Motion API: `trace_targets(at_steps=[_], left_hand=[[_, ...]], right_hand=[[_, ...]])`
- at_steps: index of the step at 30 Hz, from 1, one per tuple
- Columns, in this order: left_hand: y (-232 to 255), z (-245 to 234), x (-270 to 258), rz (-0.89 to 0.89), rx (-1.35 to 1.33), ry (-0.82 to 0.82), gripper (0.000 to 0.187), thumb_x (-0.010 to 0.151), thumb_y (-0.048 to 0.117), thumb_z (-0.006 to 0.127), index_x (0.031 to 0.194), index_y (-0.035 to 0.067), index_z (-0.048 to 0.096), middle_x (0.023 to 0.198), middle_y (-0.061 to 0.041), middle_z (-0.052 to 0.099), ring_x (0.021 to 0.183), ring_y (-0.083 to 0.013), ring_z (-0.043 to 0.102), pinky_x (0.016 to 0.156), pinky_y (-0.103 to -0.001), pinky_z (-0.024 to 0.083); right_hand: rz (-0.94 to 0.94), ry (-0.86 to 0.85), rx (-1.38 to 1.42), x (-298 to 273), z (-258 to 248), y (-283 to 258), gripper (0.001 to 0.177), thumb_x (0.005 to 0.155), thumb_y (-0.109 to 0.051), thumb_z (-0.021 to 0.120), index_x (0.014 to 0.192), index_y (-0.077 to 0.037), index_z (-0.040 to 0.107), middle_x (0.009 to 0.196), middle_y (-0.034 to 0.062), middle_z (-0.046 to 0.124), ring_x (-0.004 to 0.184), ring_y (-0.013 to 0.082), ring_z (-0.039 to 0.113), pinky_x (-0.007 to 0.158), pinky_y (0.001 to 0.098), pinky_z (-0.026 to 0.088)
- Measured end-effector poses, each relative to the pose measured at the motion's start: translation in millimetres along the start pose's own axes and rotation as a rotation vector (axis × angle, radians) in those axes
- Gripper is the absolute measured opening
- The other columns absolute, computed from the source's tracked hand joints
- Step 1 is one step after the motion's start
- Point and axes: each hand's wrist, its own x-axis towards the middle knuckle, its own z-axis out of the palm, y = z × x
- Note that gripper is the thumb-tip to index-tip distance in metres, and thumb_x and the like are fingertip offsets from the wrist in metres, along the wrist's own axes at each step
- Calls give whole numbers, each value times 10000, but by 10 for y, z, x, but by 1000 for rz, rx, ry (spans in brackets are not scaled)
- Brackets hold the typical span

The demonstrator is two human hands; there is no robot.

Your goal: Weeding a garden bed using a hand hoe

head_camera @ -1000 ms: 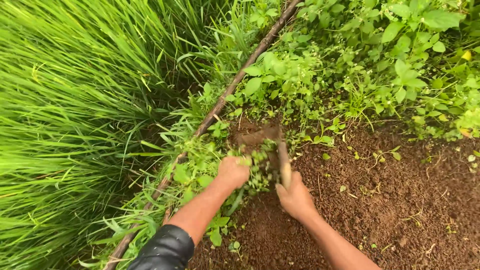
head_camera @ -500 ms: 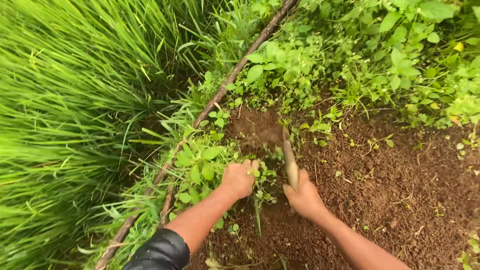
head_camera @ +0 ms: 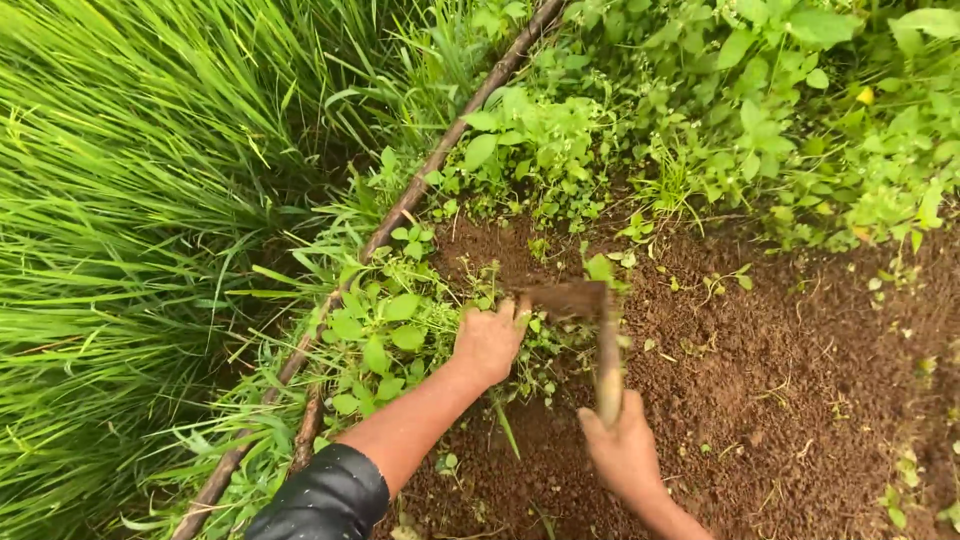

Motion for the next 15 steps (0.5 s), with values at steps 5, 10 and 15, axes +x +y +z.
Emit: trace_targets(at_steps=[5,10,15], left_hand=[[-44,171,-200,56,-192,-258,86,1001,182,609,1038,165,686,842,-19,559,702,-156,587,617,-338,558],[-42,779,-566,68,-426,-296,360,984,347,458,975,162,767,850,-71,747,810,-228,733,853,-397,616],[169,481,-1122,-181,-860,-525,397,1015,319,470,1295,89,632,1070,-103,675,947,-224,702,973,-389,598]], right_hand=[[-107,73,203,316,-296,20,302,986,-127,643,1177,-43,424,750,146,587,473,215,515,397,352,480],[-203,-42,258,662,-402,378,405,929,-92,696,1224,56,462,601,167,614,423,250,618,363,384,553],[-312,81,337,486,-272,395,376,945,-95,674,1195,66,444,561,209,588,394,302,602,393,424,534]])
